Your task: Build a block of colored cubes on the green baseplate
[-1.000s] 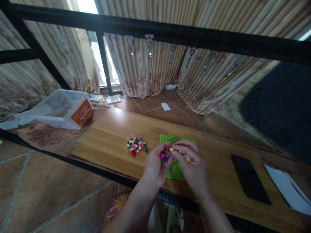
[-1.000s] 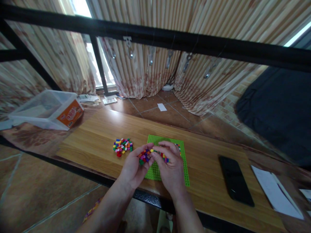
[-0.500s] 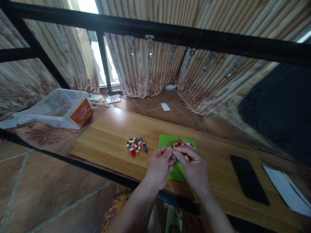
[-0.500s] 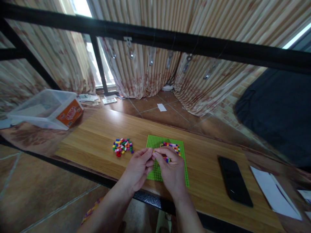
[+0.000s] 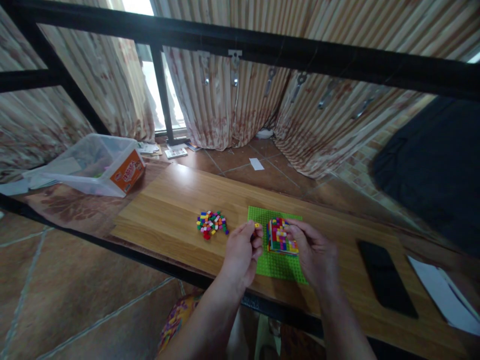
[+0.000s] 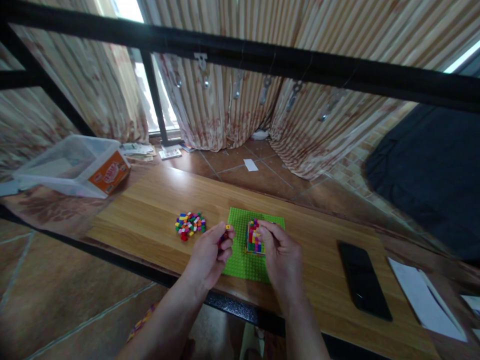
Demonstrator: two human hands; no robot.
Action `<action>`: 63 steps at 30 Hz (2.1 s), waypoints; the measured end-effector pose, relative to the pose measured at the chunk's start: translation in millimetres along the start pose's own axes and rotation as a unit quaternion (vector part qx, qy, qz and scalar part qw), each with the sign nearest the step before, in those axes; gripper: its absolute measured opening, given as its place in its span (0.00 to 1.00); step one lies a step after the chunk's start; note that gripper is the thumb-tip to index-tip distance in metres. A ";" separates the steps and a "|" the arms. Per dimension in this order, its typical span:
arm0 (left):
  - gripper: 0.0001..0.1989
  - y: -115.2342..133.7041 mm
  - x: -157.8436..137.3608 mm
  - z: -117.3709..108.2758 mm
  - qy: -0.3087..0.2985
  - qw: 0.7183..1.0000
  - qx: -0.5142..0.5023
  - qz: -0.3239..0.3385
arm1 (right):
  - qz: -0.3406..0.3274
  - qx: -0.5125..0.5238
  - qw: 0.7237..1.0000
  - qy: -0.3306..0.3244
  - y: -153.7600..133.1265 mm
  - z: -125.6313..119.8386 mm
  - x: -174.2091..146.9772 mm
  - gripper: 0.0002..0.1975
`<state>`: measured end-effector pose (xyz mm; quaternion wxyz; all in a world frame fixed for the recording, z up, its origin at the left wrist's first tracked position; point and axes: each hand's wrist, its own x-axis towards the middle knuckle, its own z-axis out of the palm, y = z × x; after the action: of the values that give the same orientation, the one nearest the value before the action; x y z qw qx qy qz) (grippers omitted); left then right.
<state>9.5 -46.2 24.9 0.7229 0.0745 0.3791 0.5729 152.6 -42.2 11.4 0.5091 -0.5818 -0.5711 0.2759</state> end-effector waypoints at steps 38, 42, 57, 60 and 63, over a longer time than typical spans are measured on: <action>0.07 0.9 0.1 -2.7 -0.002 1.000 -0.020 0.005 | -0.064 -0.177 0.982 0.026 46.5 17.1 6.9 0.09; 0.08 0.4 0.4 -3.5 -0.002 1.000 -0.018 0.005 | -0.069 -0.175 0.982 0.034 45.9 20.0 5.7 0.08; 0.12 -1.4 2.4 -6.9 -0.005 1.000 0.015 0.014 | -0.069 -0.135 0.988 0.039 43.6 16.4 6.0 0.09; 0.11 -3.0 3.4 -6.0 -0.007 1.000 0.017 0.007 | -0.057 -0.106 0.992 0.043 39.8 8.5 7.8 0.12; 0.12 -5.9 3.9 -5.4 -0.012 1.000 0.026 -0.001 | -0.057 -0.062 0.995 0.049 28.9 2.6 6.8 0.12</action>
<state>10.8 -46.5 16.1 0.7259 0.0998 0.3854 0.5609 162.6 -30.1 -13.9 0.5140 -0.5916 -0.5939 0.1819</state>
